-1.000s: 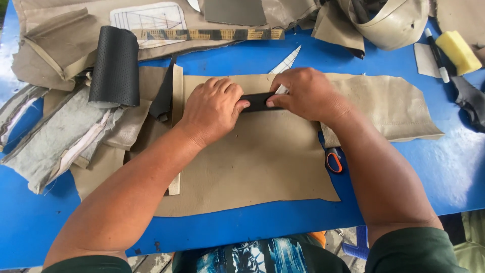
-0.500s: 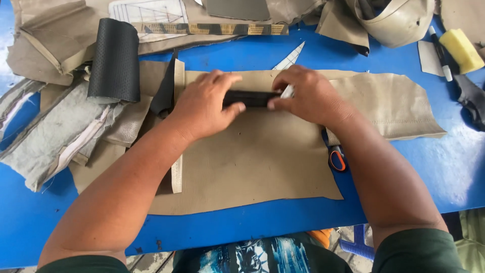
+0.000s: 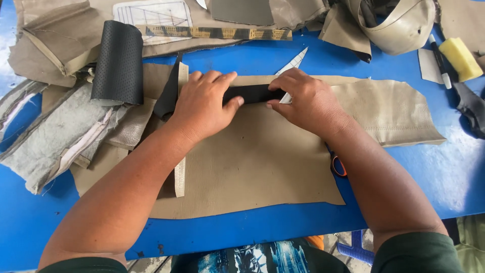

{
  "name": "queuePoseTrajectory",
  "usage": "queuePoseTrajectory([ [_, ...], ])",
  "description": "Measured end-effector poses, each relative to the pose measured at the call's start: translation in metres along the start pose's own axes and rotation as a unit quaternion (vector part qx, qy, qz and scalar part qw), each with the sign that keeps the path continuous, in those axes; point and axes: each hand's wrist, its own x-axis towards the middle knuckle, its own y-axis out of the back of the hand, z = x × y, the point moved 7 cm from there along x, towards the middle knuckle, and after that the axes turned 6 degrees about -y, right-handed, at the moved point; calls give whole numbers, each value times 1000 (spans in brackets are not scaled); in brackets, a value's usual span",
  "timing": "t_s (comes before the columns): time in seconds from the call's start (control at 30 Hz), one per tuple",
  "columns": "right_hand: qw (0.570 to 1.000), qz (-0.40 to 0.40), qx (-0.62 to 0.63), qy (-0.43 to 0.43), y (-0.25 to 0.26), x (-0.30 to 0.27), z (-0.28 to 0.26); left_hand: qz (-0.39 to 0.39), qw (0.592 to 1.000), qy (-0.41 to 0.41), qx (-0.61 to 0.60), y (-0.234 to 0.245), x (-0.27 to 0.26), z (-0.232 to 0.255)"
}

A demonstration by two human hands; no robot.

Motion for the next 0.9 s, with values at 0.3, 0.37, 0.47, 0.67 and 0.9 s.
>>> queuePoseTrajectory([
  [0.3,997,-74,5,8,9,-6,-21,57,997,55,-1,-8,-2,-15],
  [0.37,995,-100,1,-18,1,-6,-15,-6,996,86,-33,-3,1,-13],
  [0.47,989,-138,-5,-52,-5,-5,-11,-70,987,123,-70,-13,0,-19],
  [0.67,976,-202,-77,13,6,-27,-50,-30,981,164,-99,-30,1,-34],
  [0.9,974,-207,-89,4,2,-34,-61,24,951,238,-195,-21,-1,-42],
])
